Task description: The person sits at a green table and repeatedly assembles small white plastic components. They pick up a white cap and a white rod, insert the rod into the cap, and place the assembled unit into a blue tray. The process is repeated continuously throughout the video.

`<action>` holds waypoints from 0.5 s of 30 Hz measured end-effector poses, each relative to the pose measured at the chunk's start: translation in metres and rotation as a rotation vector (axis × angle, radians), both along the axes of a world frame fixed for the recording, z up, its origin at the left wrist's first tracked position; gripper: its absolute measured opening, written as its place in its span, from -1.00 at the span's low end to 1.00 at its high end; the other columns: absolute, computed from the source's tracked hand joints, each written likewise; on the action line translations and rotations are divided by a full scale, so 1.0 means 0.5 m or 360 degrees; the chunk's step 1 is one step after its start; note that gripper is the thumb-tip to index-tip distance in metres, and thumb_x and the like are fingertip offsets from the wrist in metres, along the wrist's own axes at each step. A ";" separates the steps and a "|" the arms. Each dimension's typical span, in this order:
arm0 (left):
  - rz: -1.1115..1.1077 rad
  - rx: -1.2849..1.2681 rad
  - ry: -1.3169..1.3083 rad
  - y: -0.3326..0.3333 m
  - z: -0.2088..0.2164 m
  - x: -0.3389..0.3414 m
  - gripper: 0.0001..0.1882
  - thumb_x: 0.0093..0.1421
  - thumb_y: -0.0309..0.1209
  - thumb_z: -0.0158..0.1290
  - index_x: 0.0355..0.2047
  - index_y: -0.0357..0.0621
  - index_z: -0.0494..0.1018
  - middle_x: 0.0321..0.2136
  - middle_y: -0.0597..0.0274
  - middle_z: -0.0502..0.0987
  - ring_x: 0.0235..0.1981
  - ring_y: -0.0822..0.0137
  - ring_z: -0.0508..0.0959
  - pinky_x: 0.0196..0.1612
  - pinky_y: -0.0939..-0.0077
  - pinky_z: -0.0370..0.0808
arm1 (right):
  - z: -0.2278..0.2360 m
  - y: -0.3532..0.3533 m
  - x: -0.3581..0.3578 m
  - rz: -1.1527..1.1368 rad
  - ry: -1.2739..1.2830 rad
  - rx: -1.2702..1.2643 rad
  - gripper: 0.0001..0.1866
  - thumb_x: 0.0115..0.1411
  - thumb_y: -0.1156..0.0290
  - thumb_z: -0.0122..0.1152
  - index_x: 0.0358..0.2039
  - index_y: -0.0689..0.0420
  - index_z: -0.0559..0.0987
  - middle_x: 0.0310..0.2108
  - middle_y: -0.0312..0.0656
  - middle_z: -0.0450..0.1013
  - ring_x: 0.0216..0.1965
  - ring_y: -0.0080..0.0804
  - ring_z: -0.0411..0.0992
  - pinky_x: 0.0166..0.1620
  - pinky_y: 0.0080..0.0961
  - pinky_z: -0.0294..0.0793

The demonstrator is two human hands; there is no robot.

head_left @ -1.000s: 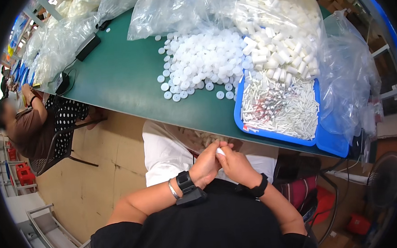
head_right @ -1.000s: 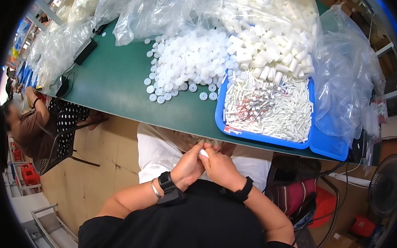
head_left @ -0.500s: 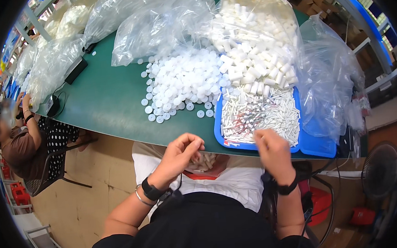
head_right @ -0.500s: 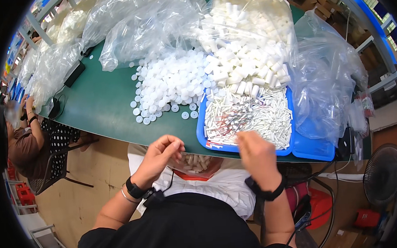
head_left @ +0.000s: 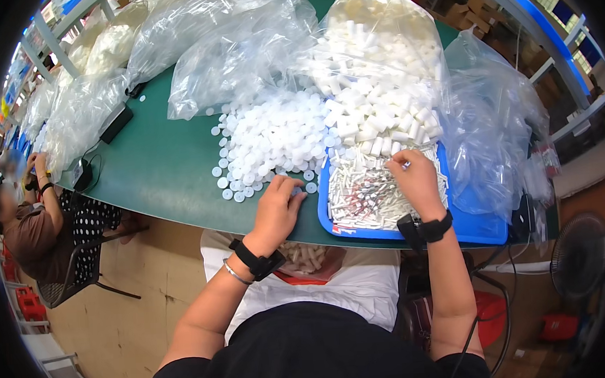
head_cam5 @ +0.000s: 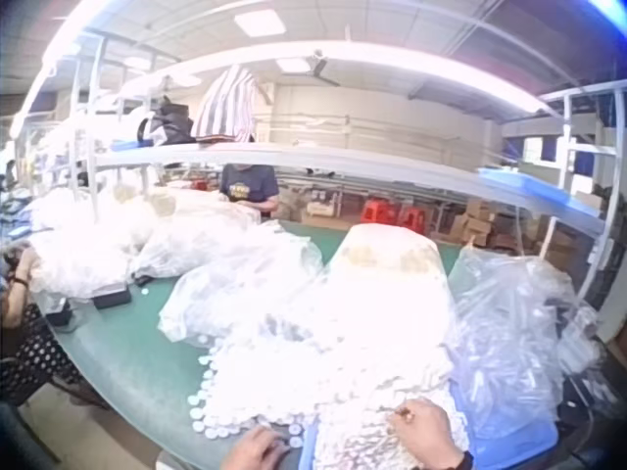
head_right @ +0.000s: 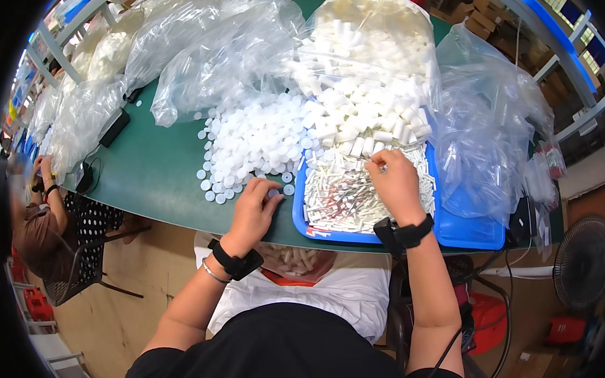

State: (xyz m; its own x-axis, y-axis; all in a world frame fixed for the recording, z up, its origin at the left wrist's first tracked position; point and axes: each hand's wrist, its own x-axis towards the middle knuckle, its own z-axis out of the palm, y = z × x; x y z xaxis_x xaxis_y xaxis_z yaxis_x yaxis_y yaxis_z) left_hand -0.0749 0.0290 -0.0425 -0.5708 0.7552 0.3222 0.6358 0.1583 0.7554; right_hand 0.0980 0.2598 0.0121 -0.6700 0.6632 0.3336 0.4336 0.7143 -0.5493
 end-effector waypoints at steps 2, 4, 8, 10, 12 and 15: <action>-0.0017 0.0058 -0.0467 -0.008 0.006 0.003 -0.77 0.18 -0.47 0.14 -0.15 -0.27 0.50 -0.28 0.17 0.49 -0.42 0.29 0.53 -0.29 0.50 0.49 | 0.049 -0.037 0.012 -0.0103 0.0136 -0.0252 -0.86 0.07 0.46 0.34 -0.43 0.21 0.54 -0.57 -0.17 0.44 -0.64 -0.39 0.34 -0.51 -0.43 0.30; -0.0061 0.0185 -0.1193 -0.029 0.011 0.008 -0.77 0.24 -0.42 0.12 -0.12 -0.26 0.50 -0.25 0.23 0.51 -0.43 0.40 0.53 -0.30 0.57 0.49 | 0.079 -0.085 0.024 -0.0048 0.0121 -0.0204 -0.83 0.07 0.44 0.36 -0.41 0.22 0.54 -0.62 -0.19 0.42 -0.69 -0.49 0.29 -0.55 -0.47 0.26; -0.0408 0.0462 -0.2719 -0.078 0.060 0.049 -0.68 0.34 -0.33 0.01 -0.02 -0.31 0.42 -0.18 0.17 0.54 -0.33 0.52 0.52 -0.25 0.65 0.52 | 0.086 -0.202 0.065 0.0429 0.0152 -0.0167 -0.83 -0.01 0.42 0.43 -0.43 0.15 0.59 -0.58 -0.26 0.49 -0.62 -0.33 0.34 -0.52 -0.42 0.27; -0.0503 0.0426 -0.2895 -0.091 0.049 0.069 -0.65 0.35 -0.35 -0.02 0.04 -0.35 0.37 -0.15 0.21 0.52 -0.27 0.53 0.53 -0.18 0.64 0.55 | 0.074 -0.238 0.076 0.0595 0.0047 -0.0014 -0.84 -0.01 0.42 0.42 -0.43 0.13 0.60 -0.59 -0.28 0.48 -0.58 -0.32 0.32 -0.44 -0.41 0.26; -0.0494 0.0413 -0.3061 -0.098 0.036 0.085 -0.65 0.36 -0.37 -0.02 0.05 -0.35 0.36 -0.17 0.22 0.52 -0.28 0.54 0.52 -0.19 0.67 0.53 | 0.053 -0.263 0.075 0.0594 0.0097 -0.0002 -0.86 0.00 0.43 0.41 -0.43 0.12 0.61 -0.60 -0.30 0.46 -0.55 -0.33 0.31 -0.38 -0.41 0.24; -0.0515 0.0452 -0.3185 -0.106 0.022 0.097 -0.66 0.36 -0.37 -0.02 0.06 -0.33 0.36 -0.19 0.24 0.51 -0.30 0.55 0.50 -0.21 0.69 0.51 | 0.042 -0.280 0.074 0.0612 0.0105 -0.0001 -0.89 0.01 0.45 0.39 -0.43 0.10 0.61 -0.59 -0.33 0.46 -0.51 -0.35 0.30 -0.32 -0.40 0.22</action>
